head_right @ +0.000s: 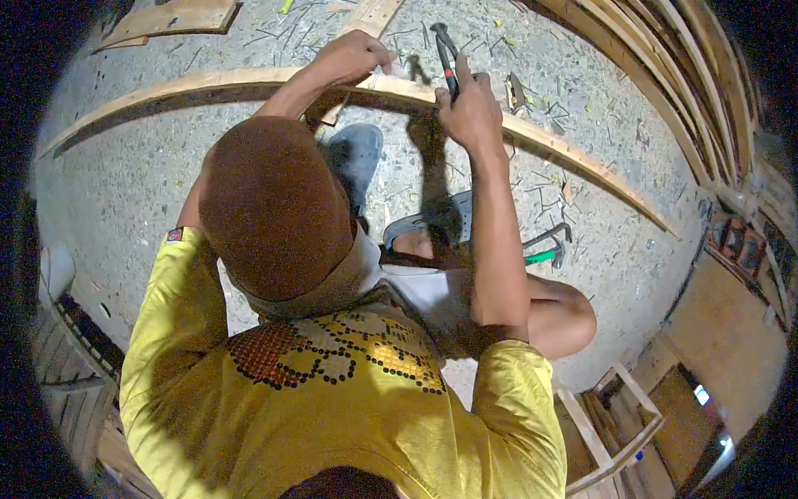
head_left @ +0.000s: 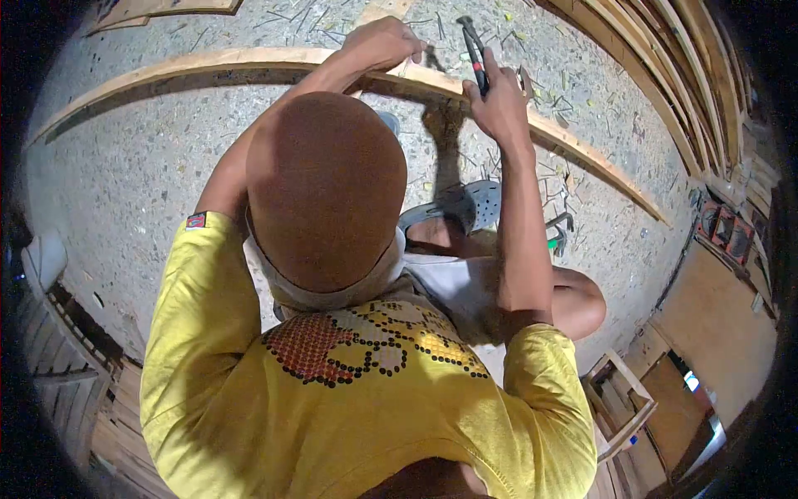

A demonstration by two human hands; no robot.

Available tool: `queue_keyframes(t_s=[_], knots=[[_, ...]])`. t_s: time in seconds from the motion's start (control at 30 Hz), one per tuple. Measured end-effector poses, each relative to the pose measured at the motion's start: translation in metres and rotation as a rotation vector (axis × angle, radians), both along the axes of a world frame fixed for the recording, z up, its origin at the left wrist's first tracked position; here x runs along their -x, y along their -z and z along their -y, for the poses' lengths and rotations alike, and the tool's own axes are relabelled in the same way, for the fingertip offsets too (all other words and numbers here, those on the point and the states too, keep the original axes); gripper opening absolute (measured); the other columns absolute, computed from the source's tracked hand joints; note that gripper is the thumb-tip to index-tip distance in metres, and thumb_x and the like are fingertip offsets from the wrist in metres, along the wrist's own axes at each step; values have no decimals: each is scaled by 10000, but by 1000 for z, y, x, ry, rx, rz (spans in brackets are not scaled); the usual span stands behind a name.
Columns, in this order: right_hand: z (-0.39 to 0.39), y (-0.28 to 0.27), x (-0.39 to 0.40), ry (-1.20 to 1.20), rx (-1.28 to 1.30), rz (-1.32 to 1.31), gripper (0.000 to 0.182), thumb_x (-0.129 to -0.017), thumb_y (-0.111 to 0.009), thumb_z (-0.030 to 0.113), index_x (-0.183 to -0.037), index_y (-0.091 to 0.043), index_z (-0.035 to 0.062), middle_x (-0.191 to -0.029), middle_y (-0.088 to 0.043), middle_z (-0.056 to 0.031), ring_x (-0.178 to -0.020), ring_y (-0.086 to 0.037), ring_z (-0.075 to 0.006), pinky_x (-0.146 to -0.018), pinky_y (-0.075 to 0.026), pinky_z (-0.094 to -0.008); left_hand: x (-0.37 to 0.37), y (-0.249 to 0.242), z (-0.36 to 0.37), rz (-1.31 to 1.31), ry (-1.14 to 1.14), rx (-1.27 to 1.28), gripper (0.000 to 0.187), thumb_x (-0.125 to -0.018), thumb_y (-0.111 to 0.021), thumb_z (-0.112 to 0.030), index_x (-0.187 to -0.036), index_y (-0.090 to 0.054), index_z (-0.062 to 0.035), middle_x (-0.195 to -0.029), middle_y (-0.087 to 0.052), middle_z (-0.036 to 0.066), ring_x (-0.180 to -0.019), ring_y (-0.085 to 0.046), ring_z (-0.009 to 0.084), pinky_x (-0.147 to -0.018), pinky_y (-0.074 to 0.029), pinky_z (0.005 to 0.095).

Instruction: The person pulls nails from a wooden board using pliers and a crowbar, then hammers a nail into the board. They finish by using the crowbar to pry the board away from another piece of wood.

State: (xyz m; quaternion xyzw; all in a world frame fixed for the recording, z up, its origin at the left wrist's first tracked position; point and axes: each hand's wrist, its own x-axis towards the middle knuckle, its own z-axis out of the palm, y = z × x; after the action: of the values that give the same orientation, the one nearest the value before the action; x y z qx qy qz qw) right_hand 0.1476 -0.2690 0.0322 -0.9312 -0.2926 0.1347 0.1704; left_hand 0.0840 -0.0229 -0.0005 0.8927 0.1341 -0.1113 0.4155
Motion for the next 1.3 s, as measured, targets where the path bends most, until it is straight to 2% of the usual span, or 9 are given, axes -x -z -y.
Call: queue_keyframes(t_s=[0.37, 0.5, 0.6, 0.7, 0.87, 0.9, 1.03, 1.17, 1.3], knots=[[-4, -1, -14, 11, -20, -17, 742, -900, -719, 314, -1526, -429, 40, -1152, -617, -344, -1085, -634, -505, -941, -506, -530, -26, 6, -2, -152, 32, -123, 393, -884, -622, -464, -904, -814, -122, -918, -763, 179, -882, -723, 327, -846, -540, 446], [0, 3, -13, 12, -52, 0, 690, -877, -744, 286, -1440, -480, -13, -1073, -622, -346, -1032, -633, -522, -900, -510, -536, 2, -8, -33, 481, -351, 76, 342, -964, -542, -313, -1000, -797, -88, -882, -769, 119, -798, -711, 289, -778, -549, 421], [13, 22, -22, -86, -130, 130, 562, -855, -752, 270, -1300, -581, -30, -933, -640, -313, -897, -638, -474, -831, -515, -509, 43, -23, -97, 403, -522, -536, 418, -1026, -488, -416, -960, -762, -108, -945, -730, 218, -855, -697, 433, -780, -540, 534], [10, -14, -24, -144, 35, 9, 610, -897, -696, 236, -1432, -513, 7, -1099, -640, -333, -937, -649, -478, -861, -519, -532, 73, 9, -127, 346, -445, -764, 453, -1044, -472, -461, -969, -729, -95, -951, -727, 223, -848, -683, 459, -773, -526, 575], [-7, -104, -16, -721, 656, 231, 755, -971, -509, 24, -1649, -249, 229, -1397, -512, -295, -1034, -637, -480, -1012, -512, -546, 77, -5, -108, 385, -483, -738, 420, -1062, -454, -417, -1010, -672, -62, -922, -725, 217, -835, -681, 475, -738, -540, 573], [-8, -117, -1, -771, 540, 524, 594, -973, -549, 121, -1555, -448, 189, -1273, -585, -194, -1175, -617, -416, -956, -506, -627, 77, -2, -108, 379, -486, -742, 423, -1058, -462, -420, -998, -677, -61, -929, -723, 215, -833, -684, 471, -736, -546, 573], [-49, -150, 26, -975, 697, 845, 401, -988, -574, 221, -1383, -625, 183, -1231, -596, -102, -1184, -591, -301, -1025, -440, -596, 88, -18, -101, 417, -429, -691, 378, -1036, -510, -260, -869, -704, 19, -753, -690, 191, -693, -679, 335, -656, -549, 450], [-94, -158, 51, -1012, 992, 791, 426, -979, -596, 255, -1394, -617, 158, -1310, -566, -86, -1271, -537, -304, -1093, -360, -668, 85, 0, -110, 607, -480, -666, 352, -1003, -506, -230, -807, -682, 3, -796, -692, 241, -689, -681, 398, -620, -554, 494], [-118, -159, 69, -1009, 1190, 861, 493, -994, -580, 231, -1484, -528, 197, -1337, -540, -52, -1284, -514, -253, -1115, -359, -622, 93, -2, -113, 652, -422, -588, 320, -976, -509, -210, -813, -675, 10, -788, -689, 244, -660, -675, 393, -604, -552, 478]])
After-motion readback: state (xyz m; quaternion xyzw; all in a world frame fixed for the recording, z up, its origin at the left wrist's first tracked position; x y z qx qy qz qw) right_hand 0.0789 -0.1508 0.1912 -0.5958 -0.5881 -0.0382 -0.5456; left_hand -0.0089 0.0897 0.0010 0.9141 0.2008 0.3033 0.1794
